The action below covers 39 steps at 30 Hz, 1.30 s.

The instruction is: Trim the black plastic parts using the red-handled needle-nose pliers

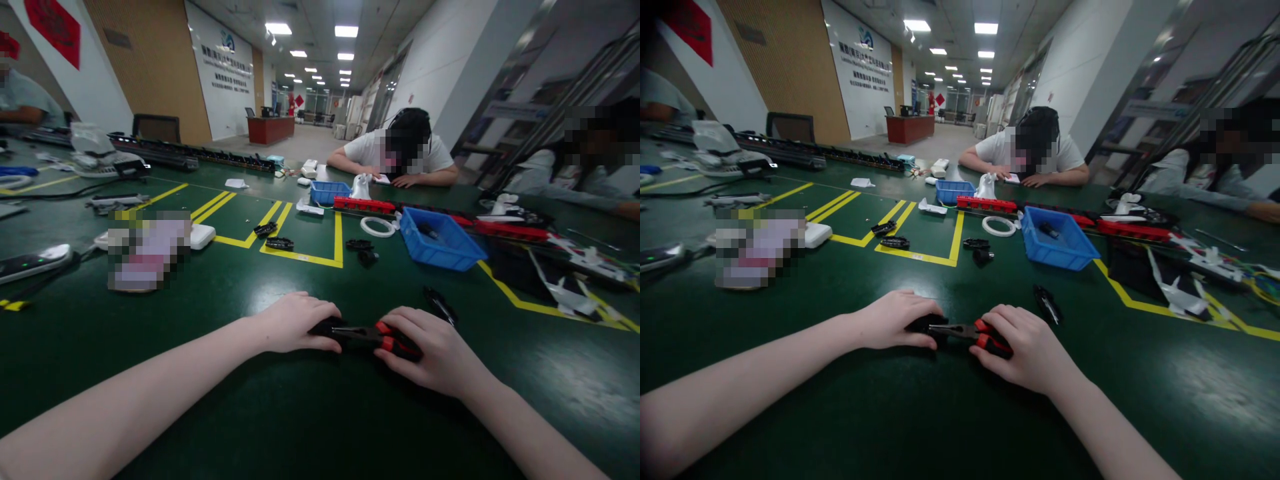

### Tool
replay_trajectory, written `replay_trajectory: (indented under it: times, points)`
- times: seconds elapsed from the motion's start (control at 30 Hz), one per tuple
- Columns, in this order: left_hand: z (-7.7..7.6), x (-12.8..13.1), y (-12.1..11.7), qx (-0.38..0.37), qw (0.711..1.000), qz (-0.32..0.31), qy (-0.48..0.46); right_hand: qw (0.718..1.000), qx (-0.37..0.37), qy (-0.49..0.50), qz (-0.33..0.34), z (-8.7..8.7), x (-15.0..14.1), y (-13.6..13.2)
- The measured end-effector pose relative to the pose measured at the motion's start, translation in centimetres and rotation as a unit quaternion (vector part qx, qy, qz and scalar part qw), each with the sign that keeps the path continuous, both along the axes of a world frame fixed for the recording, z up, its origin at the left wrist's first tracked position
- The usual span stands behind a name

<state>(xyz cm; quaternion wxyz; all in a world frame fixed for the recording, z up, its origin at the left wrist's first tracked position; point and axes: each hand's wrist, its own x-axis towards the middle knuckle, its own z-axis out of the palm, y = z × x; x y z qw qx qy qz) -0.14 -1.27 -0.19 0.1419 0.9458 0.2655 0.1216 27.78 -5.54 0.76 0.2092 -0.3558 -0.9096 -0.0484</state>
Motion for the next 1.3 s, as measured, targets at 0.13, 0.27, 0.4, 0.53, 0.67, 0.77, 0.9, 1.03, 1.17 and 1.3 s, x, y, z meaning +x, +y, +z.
replay_trajectory:
  times: [0.13, 0.27, 0.4, 0.53, 0.67, 0.77, 0.9, 1.03, 1.17, 1.3]
  points:
    - [0.08, 0.05, 0.01, -0.004, 1.000, -0.001, 0.001, 1.000, 0.000, -0.005, -0.003, 0.03, -0.44, -0.25]
    - [0.12, 0.06, 0.00, -0.004, 1.000, -0.002, -0.001, 1.000, 0.007, -0.003, -0.006, 0.03, -0.69, -0.46]
    - [0.08, 0.06, -0.03, -0.004, 1.000, -0.003, -0.005, 1.000, 0.009, -0.003, -0.009, 0.19, -0.88, -0.57]
    - [0.03, 0.07, -0.04, -0.007, 1.000, -0.005, -0.006, 1.000, 0.020, 0.002, -0.010, 0.33, -1.07, -0.65]
    - [0.16, 0.10, -0.08, -0.013, 1.000, -0.001, -0.006, 0.999, 0.040, 0.006, -0.009, 0.44, -0.89, -0.63]
    - [0.28, 0.12, -0.14, -0.016, 1.000, 0.004, -0.002, 0.998, 0.057, 0.016, -0.014, 0.44, -0.56, -0.53]
    - [0.26, 0.13, -0.19, -0.020, 1.000, 0.008, 0.000, 0.997, 0.072, 0.030, -0.023, 0.44, -0.22, -0.42]
    - [0.11, 0.09, -0.16, -0.026, 1.000, 0.009, -0.004, 0.996, 0.086, 0.022, -0.029, 0.69, -0.28, -0.43]
    - [0.05, 0.05, -0.15, -0.030, 0.999, 0.003, -0.010, 0.995, 0.095, -0.002, -0.023, 0.79, -0.48, -0.46]
    - [0.08, 0.04, -0.15, -0.029, 0.999, 0.006, -0.013, 0.996, 0.088, -0.004, -0.027, 0.61, -0.50, -0.44]
